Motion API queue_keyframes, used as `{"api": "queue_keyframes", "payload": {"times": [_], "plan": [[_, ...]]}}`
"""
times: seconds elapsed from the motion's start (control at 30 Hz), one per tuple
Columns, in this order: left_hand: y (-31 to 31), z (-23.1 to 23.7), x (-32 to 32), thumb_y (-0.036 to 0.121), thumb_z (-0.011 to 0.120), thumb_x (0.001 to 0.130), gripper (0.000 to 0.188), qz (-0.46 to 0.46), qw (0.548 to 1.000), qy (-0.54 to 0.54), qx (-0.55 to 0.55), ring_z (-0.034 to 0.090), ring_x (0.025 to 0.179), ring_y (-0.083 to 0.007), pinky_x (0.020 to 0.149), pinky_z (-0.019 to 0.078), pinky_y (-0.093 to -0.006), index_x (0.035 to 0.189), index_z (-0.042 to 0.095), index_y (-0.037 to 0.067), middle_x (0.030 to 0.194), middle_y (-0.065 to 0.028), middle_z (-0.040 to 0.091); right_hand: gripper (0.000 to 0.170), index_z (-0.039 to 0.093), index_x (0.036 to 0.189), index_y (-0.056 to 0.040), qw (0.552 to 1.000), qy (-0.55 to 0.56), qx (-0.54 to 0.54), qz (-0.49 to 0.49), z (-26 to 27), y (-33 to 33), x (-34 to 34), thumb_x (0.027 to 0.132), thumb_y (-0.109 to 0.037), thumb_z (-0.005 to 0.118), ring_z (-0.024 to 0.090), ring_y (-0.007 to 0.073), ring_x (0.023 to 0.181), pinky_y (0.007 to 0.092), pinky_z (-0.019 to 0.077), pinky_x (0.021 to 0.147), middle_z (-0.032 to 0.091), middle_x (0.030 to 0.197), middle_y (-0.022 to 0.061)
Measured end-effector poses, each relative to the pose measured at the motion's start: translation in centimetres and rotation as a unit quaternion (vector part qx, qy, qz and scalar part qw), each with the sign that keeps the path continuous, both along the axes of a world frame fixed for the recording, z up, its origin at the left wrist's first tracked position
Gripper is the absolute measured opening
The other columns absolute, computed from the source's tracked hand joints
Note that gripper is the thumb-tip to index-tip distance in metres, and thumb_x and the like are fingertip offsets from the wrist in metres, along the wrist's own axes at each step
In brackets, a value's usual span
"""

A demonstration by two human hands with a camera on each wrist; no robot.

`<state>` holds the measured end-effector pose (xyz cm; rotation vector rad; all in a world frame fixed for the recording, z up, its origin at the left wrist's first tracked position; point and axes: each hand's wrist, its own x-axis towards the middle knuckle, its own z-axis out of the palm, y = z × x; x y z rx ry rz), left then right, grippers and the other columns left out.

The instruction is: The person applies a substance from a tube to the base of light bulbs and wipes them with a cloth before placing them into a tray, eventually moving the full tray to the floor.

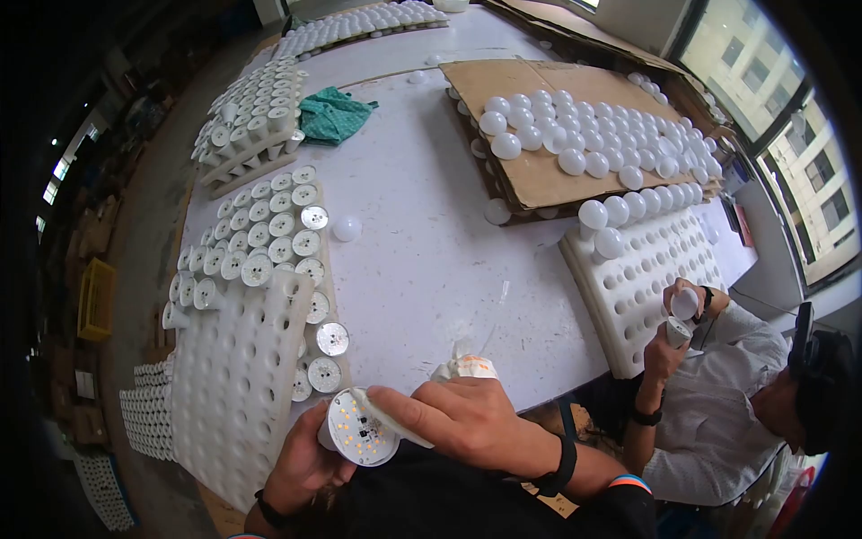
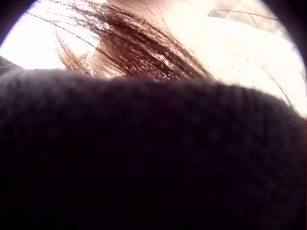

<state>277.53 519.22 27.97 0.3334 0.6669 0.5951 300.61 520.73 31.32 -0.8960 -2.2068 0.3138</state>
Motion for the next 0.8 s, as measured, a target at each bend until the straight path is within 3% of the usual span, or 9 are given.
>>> {"api": "queue_keyframes", "payload": {"times": [0.23, 0.43, 0.53, 0.73, 0.8], "plan": [[0.0, 0.0, -0.1, 0.039, 0.04, 0.089, 0.048, 0.005, 0.998, 0.043, 0.056, 0.061, 0.063, -0.0213, 0.047, 0.0495, -0.0272, 0.114, 0.042, -0.001, 0.086, -0.014, 0.059, 0.044, 0.056, 0.104, -0.0023, 1.0, -0.01, 0.008, -0.005, 0.0, -0.1, 0.0, 0.061, -0.01, 0.06, 0.049, 0.0122, 0.045, 0.0263, 0.0392, 0.04, 0.045, 0.059, 0.0007], [-0.6, 0.5, 0.1, 0.022, 0.052, 0.084, 0.043, 0.085, 0.99, 0.023, 0.114, 0.059, 0.088, -0.0235, 0.064, 0.0533, -0.0323, 0.118, 0.041, 0.0, 0.107, -0.0151, 0.054, 0.042, 0.058, 0.1, -0.0035, 1.0, -0.015, -0.011, -0.019, 0.1, -0.2, 0.0, 0.059, -0.01, 0.065, 0.049, 0.0147, 0.045, 0.0281, 0.0388, 0.04, 0.042, 0.058, 0.0017], [-0.7, 0.8, 0.2, 0.015, 0.054, 0.081, 0.04, 0.109, 0.986, 0.011, 0.122, 0.056, 0.095, -0.0239, 0.073, 0.0519, -0.0362, 0.118, 0.043, 0.001, 0.111, -0.015, 0.053, 0.032, 0.052, 0.093, -0.0025, 0.999, -0.032, -0.019, -0.007, 0.4, 0.0, 0.1, 0.062, -0.01, 0.059, 0.051, 0.0142, 0.047, 0.0279, 0.04, 0.041, 0.043, 0.062, 0.003], [-0.6, 0.5, -0.1, 0.001, 0.053, 0.075, 0.033, 0.142, 0.978, 0.005, 0.153, 0.051, 0.104, -0.0275, 0.082, 0.0477, -0.0399, 0.108, 0.052, -0.001, 0.119, -0.0179, 0.045, 0.027, 0.05, 0.087, -0.0033, 0.998, -0.025, -0.058, 0.003, -0.3, 0.0, 0.1, 0.061, -0.008, 0.059, 0.053, 0.0174, 0.048, 0.0306, 0.0403, 0.041, 0.044, 0.063, 0.0047], [-0.3, 0.9, 0.1, -0.005, 0.052, 0.069, 0.026, 0.137, 0.973, 0.008, 0.188, 0.048, 0.107, -0.0274, 0.083, 0.0463, -0.0383, 0.095, 0.055, 0.0, 0.12, -0.0184, 0.043, 0.029, 0.05, 0.086, -0.0035, 0.998, -0.01, -0.064, 0.003, -0.3, 0.0, 0.0, 0.059, -0.007, 0.06, 0.053, 0.018, 0.047, 0.0311, 0.0401, 0.04, 0.046, 0.063, 0.0048]]}}
